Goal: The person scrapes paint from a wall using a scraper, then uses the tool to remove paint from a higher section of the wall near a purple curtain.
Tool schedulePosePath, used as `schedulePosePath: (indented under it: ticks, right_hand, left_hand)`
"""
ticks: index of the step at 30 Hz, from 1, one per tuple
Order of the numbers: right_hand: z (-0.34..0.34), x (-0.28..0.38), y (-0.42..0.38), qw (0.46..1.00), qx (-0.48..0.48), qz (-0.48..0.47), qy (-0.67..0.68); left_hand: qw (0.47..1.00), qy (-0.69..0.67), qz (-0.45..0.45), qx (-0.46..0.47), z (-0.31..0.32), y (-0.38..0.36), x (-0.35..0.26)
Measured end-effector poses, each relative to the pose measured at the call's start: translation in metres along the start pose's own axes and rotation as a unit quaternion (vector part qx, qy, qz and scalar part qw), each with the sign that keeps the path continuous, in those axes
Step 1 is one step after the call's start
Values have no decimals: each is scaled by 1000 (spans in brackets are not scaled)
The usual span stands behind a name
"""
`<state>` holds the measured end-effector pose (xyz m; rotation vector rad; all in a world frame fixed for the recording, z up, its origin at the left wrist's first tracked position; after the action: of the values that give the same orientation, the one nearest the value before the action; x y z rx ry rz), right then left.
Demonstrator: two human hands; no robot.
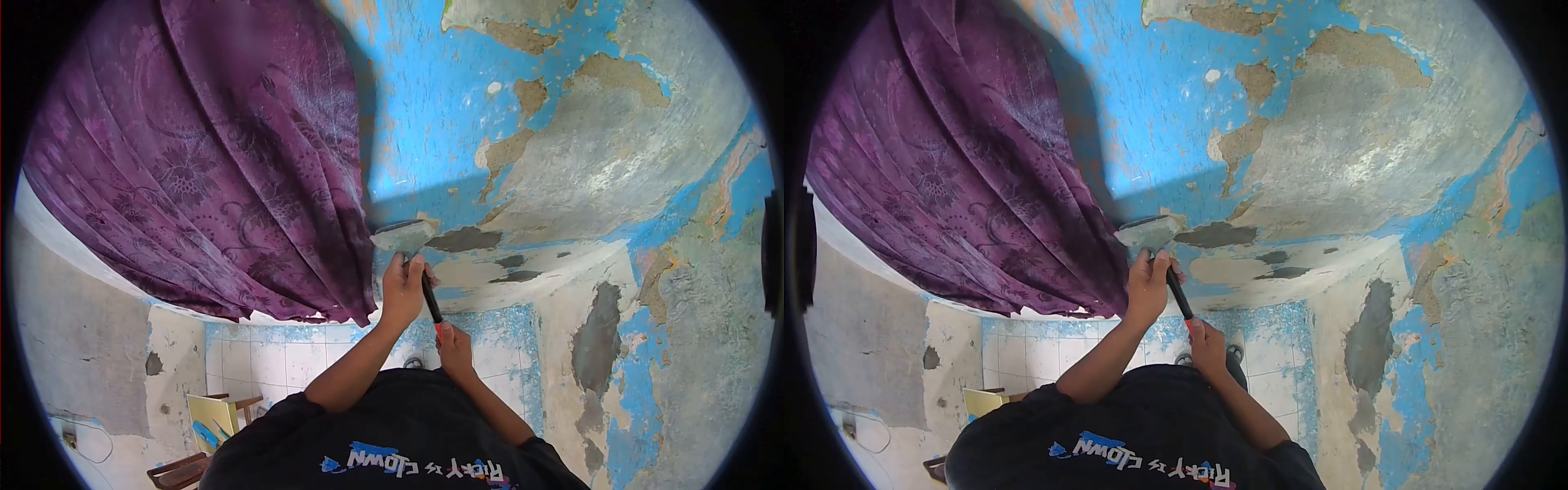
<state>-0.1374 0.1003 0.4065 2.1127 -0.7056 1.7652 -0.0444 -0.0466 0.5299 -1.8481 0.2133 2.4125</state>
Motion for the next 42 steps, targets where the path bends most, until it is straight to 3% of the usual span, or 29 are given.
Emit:
schedulePosePath:
  ticks: [11,20,24,42]
  right_hand:
    - [3,-10,8,999,4,27,39]
    - [-3,-18,2,999,0,25,22]
    - [-9,7,-1,999,-18,37,33]
    - [-4,-14,4,998,-4,46,36]
  left_hand:
    - [1000,17,7,12,8,2,-10]
    - [998,-20,-55,1,2,-3,19]
    - [999,-12,-37,17,1,-2,11]
    - [999,-11,-48,18,6,0,9]
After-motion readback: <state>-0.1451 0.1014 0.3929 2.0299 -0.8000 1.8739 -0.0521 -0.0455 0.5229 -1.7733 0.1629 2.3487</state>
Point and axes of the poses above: each hand's wrist, its own y-axis towards the middle knuckle, its own z-axis out of the palm, x = y × z, the point moved 9 cm from there along y, towards the middle knuckle, and after that the axes turned 7 degrees about -x, right-handed, at the moved point
